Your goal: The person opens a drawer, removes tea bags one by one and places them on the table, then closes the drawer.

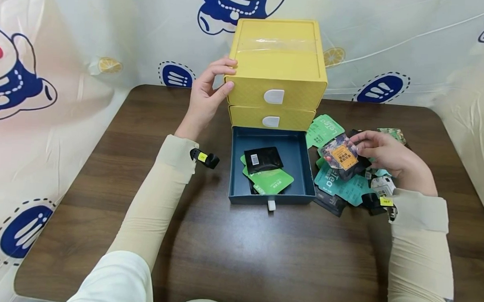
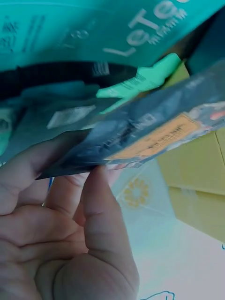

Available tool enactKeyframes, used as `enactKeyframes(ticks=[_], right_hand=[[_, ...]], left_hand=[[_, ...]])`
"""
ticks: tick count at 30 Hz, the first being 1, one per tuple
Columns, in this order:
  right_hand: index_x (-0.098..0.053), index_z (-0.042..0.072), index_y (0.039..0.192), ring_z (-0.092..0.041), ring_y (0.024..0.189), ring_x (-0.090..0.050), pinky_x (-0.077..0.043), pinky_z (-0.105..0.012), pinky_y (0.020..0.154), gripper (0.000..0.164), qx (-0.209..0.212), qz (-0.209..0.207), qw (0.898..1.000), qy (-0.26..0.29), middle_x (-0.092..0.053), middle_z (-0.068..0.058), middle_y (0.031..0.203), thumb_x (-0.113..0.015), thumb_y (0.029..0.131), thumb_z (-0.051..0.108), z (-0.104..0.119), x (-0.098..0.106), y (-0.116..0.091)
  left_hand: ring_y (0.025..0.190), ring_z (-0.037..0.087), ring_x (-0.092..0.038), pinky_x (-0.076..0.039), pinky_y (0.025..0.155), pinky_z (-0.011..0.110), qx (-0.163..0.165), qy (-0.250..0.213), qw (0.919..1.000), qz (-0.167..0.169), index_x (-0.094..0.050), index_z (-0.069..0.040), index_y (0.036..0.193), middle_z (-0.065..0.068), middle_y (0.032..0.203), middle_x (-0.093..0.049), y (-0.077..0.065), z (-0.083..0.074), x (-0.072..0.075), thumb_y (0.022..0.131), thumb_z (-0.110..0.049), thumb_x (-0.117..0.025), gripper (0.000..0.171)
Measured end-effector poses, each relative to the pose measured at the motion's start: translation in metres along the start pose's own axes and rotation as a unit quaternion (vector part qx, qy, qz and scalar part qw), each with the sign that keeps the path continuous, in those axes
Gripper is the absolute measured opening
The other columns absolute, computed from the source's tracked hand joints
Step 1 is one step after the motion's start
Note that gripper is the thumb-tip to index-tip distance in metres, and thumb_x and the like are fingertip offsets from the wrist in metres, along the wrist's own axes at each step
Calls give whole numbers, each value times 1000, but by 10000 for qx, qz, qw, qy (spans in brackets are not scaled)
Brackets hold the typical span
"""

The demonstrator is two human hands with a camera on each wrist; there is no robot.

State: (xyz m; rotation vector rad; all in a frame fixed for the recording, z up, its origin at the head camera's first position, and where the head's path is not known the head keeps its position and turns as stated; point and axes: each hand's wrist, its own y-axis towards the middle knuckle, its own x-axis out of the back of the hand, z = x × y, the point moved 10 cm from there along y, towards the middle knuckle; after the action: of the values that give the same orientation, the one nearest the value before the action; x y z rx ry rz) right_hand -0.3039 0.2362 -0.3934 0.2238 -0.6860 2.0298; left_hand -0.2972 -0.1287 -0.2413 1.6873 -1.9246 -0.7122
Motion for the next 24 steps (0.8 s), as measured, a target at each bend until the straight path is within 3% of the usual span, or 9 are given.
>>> enactKeyframes(ticks=[2, 5, 10, 15, 18, 24], right_hand=[[-50, 21, 114, -12, 90, -51, -47, -40, 76, 22, -38, -33, 10000, 65, -57, 9, 91, -44, 97, 8, -5, 0, 1], [-50, 15, 114, -12, 81, -50, -47, -28, 59, 21, -61, -224, 9996, -130, -57, 7, 87, -44, 96, 6, -10, 1, 3], [-44, 1, 120, -13, 67, -47, -39, -25, 44, 26, -25, -470, 9967, -659, -55, 2, 85, -46, 94, 3, -9, 3, 4], [-41, -6, 125, -13, 65, -49, -44, -24, 49, 33, 90, -634, 9906, -1212, -59, -1, 84, -46, 93, 0, -3, 4, 6], [-41, -8, 124, -14, 72, -55, -49, -22, 58, 32, 132, -715, 9865, -1470, -64, -9, 87, -45, 93, -2, 3, 5, 5], [-44, -7, 121, -18, 75, -58, -49, -20, 59, 30, 415, -1027, 9776, -1791, -63, -20, 94, -43, 92, -3, 27, 3, -3]], left_hand=[[121, 17, -39, -44, 95, 38, -16, 12, 10000, 9, -55, 11, 104, 16, 122, -52, 0, 0, 0, 85, 8, -55, 19], [121, 17, -39, -44, 95, 38, 2, 20, 10000, 5, -55, 11, 104, 16, 122, -52, 0, -1, 0, 85, 7, -55, 19], [121, 16, -39, -44, 95, 38, 35, 5, 10000, -9, -55, 10, 104, 15, 122, -52, 0, 0, 0, 85, 7, -55, 19], [122, 17, -39, -44, 95, 39, 1, -1, 10000, -7, -55, 11, 104, 16, 122, -52, 0, 0, 0, 85, 8, -55, 19], [122, 17, -38, -44, 95, 38, -12, 1, 10000, -6, -55, 11, 104, 17, 122, -52, 0, -1, 0, 85, 8, -55, 19], [121, 17, -39, -44, 95, 39, 5, 34, 10000, -9, -55, 11, 104, 17, 122, -52, 0, -2, 0, 85, 8, -55, 19]])
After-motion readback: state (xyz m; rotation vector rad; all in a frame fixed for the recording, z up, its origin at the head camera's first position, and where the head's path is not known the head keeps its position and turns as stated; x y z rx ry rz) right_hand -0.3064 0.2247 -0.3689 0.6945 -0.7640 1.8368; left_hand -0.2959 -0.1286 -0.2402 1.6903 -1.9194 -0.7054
